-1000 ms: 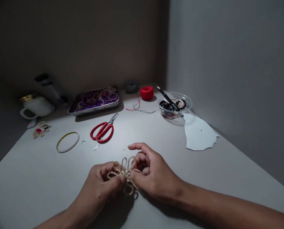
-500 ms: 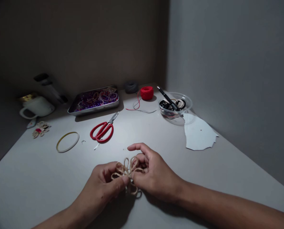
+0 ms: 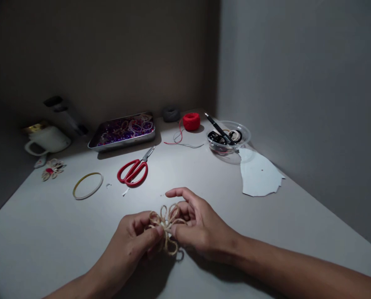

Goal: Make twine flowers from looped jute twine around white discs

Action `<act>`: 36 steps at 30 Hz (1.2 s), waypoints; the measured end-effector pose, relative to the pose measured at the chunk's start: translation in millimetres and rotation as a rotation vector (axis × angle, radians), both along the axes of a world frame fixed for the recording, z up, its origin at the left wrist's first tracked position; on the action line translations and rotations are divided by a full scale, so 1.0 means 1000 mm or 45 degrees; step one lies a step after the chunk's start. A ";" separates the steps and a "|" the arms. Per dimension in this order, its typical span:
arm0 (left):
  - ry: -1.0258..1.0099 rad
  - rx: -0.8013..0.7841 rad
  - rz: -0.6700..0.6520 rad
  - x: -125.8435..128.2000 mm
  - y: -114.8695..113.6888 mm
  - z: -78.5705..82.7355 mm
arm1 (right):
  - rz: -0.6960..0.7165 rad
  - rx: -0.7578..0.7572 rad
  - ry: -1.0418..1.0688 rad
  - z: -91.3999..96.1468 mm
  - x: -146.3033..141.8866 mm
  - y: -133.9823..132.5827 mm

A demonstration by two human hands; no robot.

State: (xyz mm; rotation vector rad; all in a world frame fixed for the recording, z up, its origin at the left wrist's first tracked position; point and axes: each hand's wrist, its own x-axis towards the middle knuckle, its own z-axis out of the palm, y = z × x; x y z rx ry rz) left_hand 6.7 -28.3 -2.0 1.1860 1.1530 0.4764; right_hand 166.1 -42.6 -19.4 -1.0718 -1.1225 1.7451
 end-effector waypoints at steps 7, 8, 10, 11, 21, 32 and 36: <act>-0.026 -0.011 -0.042 -0.002 0.000 0.005 | -0.006 -0.010 -0.156 -0.004 -0.003 0.001; -0.027 -0.016 -0.043 -0.002 0.000 0.005 | -0.001 -0.015 -0.165 -0.004 -0.004 0.000; -0.003 -0.021 -0.025 -0.002 0.000 0.004 | 0.011 -0.026 -0.171 -0.002 -0.004 0.000; 0.015 -0.024 -0.011 -0.001 0.000 0.004 | 0.022 -0.026 -0.166 -0.001 -0.003 0.000; 0.046 -0.017 0.026 0.001 0.001 0.004 | 0.012 -0.057 -0.069 -0.003 -0.002 0.001; -0.015 -0.078 0.003 -0.003 0.001 0.003 | 0.000 -0.073 -0.072 -0.003 0.001 0.003; 0.024 -0.100 0.028 -0.001 0.002 0.001 | 0.000 -0.065 0.051 -0.002 0.003 0.004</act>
